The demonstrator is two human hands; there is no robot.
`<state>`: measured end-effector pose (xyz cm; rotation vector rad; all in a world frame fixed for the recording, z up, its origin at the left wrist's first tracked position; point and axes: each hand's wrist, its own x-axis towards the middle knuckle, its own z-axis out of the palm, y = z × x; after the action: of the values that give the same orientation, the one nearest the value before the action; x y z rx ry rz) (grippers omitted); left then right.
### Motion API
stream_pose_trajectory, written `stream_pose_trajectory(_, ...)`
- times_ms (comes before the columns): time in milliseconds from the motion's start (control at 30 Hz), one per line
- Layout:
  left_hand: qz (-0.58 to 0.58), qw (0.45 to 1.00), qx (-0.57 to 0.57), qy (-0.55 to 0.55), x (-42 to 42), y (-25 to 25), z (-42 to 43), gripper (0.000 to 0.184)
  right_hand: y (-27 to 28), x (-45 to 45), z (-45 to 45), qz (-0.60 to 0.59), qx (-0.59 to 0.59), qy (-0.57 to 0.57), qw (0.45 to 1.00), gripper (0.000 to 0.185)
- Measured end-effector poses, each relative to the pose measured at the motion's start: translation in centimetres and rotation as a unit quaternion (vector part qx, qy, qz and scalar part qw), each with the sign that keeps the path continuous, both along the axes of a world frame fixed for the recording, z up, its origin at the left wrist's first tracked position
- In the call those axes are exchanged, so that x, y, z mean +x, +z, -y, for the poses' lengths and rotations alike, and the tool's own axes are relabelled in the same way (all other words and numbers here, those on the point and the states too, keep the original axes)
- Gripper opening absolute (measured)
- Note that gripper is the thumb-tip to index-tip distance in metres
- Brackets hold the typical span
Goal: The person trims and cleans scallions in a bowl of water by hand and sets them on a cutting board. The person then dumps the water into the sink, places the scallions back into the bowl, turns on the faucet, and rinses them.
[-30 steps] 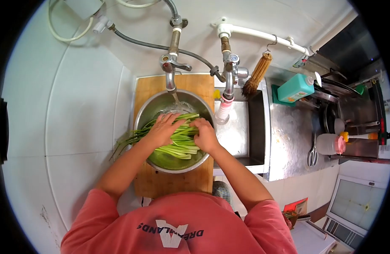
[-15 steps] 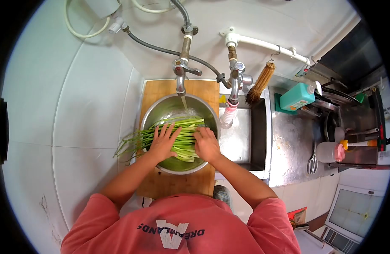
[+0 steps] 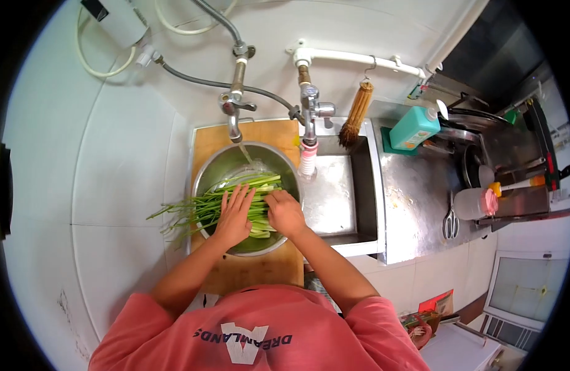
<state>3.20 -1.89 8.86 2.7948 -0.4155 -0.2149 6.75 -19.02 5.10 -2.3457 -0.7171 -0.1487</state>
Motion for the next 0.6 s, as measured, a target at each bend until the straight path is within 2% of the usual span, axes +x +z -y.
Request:
stream_pose_trajectory(33,0.020,0.998,-0.056,-0.002,0.0,0.0,0.5,0.076,0.1,-0.5,0.2,0.006,0.025,0.001,1.000,0.026)
stream_pose_trajectory(133,0.065,0.991,-0.108,-0.031,0.0,-0.1,1.7,0.065,0.5,-2.6,0.8,0.020,0.053,-0.015,0.998,0.026)
stream_pose_trajectory(233,0.078,0.979,-0.181,-0.043,-0.2,0.2,3.4,0.055,0.5,-5.0,1.9,-0.020,0.075,-0.034,0.996,0.027)
stream_pose_trajectory(600,0.087,0.967,-0.236,-0.045,-0.9,-1.4,5.4,0.050,0.5,-6.5,1.9,-0.021,0.073,-0.047,0.996,0.019)
